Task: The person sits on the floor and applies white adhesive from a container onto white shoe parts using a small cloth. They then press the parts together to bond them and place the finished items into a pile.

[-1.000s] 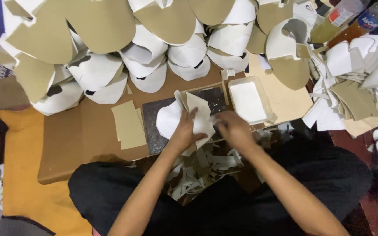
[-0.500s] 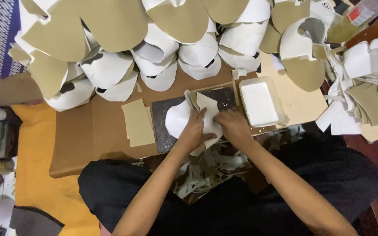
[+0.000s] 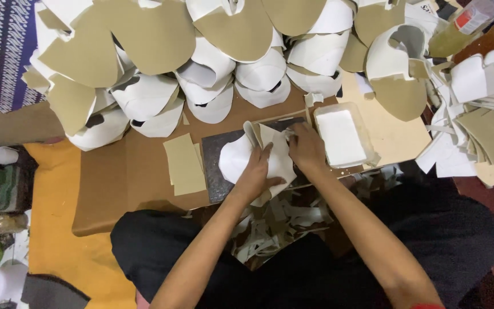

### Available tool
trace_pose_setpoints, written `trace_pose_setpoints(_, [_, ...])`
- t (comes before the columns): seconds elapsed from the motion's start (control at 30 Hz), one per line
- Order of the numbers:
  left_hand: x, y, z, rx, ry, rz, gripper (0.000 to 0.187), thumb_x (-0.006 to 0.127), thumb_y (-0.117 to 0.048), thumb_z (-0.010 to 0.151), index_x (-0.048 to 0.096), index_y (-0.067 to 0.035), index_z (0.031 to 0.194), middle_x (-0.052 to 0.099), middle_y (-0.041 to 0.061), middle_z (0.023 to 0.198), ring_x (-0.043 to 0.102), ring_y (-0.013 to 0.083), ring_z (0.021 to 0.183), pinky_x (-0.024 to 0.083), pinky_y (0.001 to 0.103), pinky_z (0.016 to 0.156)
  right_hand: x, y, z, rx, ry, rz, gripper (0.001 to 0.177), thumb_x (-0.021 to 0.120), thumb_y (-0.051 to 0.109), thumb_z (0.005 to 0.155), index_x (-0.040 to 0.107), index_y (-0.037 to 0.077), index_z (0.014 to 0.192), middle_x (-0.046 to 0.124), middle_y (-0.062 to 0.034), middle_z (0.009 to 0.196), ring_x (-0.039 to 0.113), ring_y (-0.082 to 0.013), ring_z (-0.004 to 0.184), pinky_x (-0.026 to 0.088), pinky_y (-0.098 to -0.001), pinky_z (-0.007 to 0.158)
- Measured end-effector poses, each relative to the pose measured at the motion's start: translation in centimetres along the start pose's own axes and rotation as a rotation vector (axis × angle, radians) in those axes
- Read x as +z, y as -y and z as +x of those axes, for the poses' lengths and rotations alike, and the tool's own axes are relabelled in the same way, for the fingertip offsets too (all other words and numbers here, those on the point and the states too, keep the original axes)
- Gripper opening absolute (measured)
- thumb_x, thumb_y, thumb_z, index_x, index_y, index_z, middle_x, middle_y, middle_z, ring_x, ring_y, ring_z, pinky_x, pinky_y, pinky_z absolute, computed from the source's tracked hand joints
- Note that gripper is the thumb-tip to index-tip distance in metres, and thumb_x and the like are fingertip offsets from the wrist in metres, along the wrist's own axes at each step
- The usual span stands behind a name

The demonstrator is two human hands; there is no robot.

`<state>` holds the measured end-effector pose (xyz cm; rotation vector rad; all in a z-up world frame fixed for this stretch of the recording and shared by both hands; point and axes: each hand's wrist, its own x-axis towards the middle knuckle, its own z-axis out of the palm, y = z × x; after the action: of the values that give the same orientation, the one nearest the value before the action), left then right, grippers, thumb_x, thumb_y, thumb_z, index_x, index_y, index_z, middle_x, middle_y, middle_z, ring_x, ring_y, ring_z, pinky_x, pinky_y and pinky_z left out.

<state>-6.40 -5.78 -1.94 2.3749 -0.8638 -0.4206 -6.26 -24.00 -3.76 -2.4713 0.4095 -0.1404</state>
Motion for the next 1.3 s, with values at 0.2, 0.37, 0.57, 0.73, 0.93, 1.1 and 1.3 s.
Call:
trace_pose_setpoints(0.2, [-0.2,0.0,-0.6,-0.027,-0.027,-0.161,0.096,0.084,-0.025,0.082,0.029,0.001,0.156,0.041,0.031,0.144,0.039,0.0404,0.142,0.033,0.042,0.121,-0.4,-1.8,-7.2,-0.288,0.031,-0.201,0.016,0.062,0.011,0.096,0.075,0.011,0.105,0.073,-0.0080,0.093,0.070,-0.0262,0.096,0.055,-0.0366,0.081])
trace_pose_setpoints(0.37, [-5.1,-4.9,-1.9,-0.089,-0.211,-0.496,0.071,0.070,-0.016,0.093,0.037,0.001,0.152,0.053,0.028,0.132,0.049,0.0374,0.126,0.042,0.047,0.107,-7.3,-1.6,-7.9,-0.144,0.122,0.216,0.027,0.069,0.007,0.090,0.068,0.008,0.117,0.059,-0.0183,0.128,0.058,-0.0412,0.122,0.050,-0.0500,0.099])
trace_pose_setpoints(0.57, [-9.6,-6.9,-5.6,-0.359,-0.396,-1.508,0.047,0.074,-0.011,0.088,0.053,-0.002,0.128,0.070,0.017,0.118,0.072,0.0271,0.100,0.059,0.042,0.086,-11.1,2.9,-10.6,-0.291,0.395,0.707,0.025,0.077,0.000,0.080,0.073,0.003,0.104,0.040,-0.0296,0.157,0.040,-0.0535,0.141,0.033,-0.0629,0.112])
trace_pose_setpoints(0.73, [-13.6,-11.6,-7.3,-0.552,-0.271,-2.048,0.038,0.067,-0.025,0.090,0.067,0.002,0.116,0.073,0.020,0.113,0.074,0.0302,0.097,0.060,0.045,0.087,-11.0,5.5,-11.2,-0.286,0.326,0.672,0.027,0.079,0.003,0.082,0.076,0.005,0.108,0.057,-0.0274,0.144,0.050,-0.0471,0.137,0.039,-0.0590,0.112])
trace_pose_setpoints(0.93, [-4.8,1.1,-6.5,-0.721,-0.199,-1.403,0.119,0.080,-0.027,0.080,-0.006,0.004,0.156,0.017,0.030,0.160,0.032,0.0421,0.147,0.036,0.060,0.115,-6.1,2.7,-10.1,-0.013,0.510,0.885,0.045,0.083,0.025,0.083,0.067,0.002,0.118,0.064,-0.0276,0.133,0.054,-0.0462,0.133,0.048,-0.0590,0.107])
trace_pose_setpoints(1.1, [-4.8,1.0,-1.2,-0.807,-0.353,-1.454,0.082,0.078,-0.008,0.082,0.034,0.008,0.149,0.058,0.030,0.134,0.062,0.0421,0.121,0.050,0.056,0.100,-0.8,-0.5,-8.6,0.220,0.533,1.159,0.036,0.085,0.015,0.082,0.070,0.004,0.112,0.069,-0.0095,0.115,0.061,-0.0246,0.108,0.055,-0.0403,0.091])
trace_pose_setpoints(1.3, [-3.3,5.3,3.6,-0.677,-0.142,-1.257,0.089,0.087,-0.014,0.078,0.038,0.005,0.151,0.063,0.030,0.128,0.064,0.0440,0.116,0.053,0.057,0.093,2.2,-3.0,-5.2,0.370,0.471,0.741,0.054,0.080,0.023,0.089,0.063,0.005,0.137,0.061,-0.0208,0.138,0.056,-0.0356,0.131,0.050,-0.0475,0.103])
